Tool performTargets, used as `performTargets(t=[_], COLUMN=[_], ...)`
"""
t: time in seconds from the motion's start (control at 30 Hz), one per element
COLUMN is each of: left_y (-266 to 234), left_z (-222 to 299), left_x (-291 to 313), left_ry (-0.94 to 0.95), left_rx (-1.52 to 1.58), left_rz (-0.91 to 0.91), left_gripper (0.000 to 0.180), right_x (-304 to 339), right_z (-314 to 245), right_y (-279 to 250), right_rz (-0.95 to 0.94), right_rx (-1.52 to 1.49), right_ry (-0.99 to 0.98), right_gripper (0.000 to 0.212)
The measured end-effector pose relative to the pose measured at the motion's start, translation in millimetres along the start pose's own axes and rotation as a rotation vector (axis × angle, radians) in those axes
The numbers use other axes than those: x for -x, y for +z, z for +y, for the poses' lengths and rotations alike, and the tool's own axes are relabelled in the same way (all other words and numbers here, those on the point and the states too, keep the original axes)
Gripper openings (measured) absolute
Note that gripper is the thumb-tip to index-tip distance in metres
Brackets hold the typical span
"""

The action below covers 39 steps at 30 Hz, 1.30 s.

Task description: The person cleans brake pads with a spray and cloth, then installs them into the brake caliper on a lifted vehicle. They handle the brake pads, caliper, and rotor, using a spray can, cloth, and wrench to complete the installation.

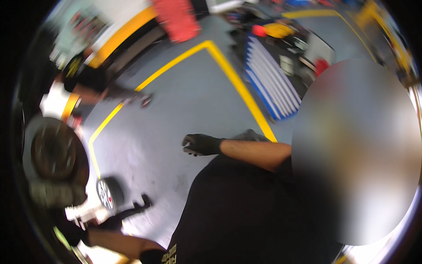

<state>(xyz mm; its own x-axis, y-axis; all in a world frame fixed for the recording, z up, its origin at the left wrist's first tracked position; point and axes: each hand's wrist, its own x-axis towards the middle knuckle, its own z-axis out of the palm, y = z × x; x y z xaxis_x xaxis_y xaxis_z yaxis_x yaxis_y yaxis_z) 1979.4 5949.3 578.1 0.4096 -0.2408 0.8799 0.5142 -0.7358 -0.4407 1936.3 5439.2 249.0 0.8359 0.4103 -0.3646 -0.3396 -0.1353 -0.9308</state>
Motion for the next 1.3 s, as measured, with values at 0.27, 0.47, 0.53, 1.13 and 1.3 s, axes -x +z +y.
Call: performTargets(t=[0.27,0.47,0.53,1.13,1.3], left_y=[10,-185,-212,-476,-485], left_z=[132,408,457,1011,1023], left_x=[164,196,204,241,242], left_ry=[-0.465,0.293,0.375,0.127,-0.102], left_rx=[0.742,1.41,1.533,1.989,1.881], left_rz=[-0.067,-1.201,-1.305,-2.219,-2.095], left_gripper=[0.047,0.023,0.021,0.03,0.034], right_x=[114,247,285,191,205], right_z=[180,271,264,282,265], right_y=[-176,-360,-407,-520,-530], right_rz=[0.856,1.778,1.722,1.073,1.165], right_rx=[0.159,0.849,1.009,1.24,1.364], right_ry=[0.172,0.233,0.442,0.347,0.061], right_gripper=[0.048,0.057,0.06,0.032,0.024])
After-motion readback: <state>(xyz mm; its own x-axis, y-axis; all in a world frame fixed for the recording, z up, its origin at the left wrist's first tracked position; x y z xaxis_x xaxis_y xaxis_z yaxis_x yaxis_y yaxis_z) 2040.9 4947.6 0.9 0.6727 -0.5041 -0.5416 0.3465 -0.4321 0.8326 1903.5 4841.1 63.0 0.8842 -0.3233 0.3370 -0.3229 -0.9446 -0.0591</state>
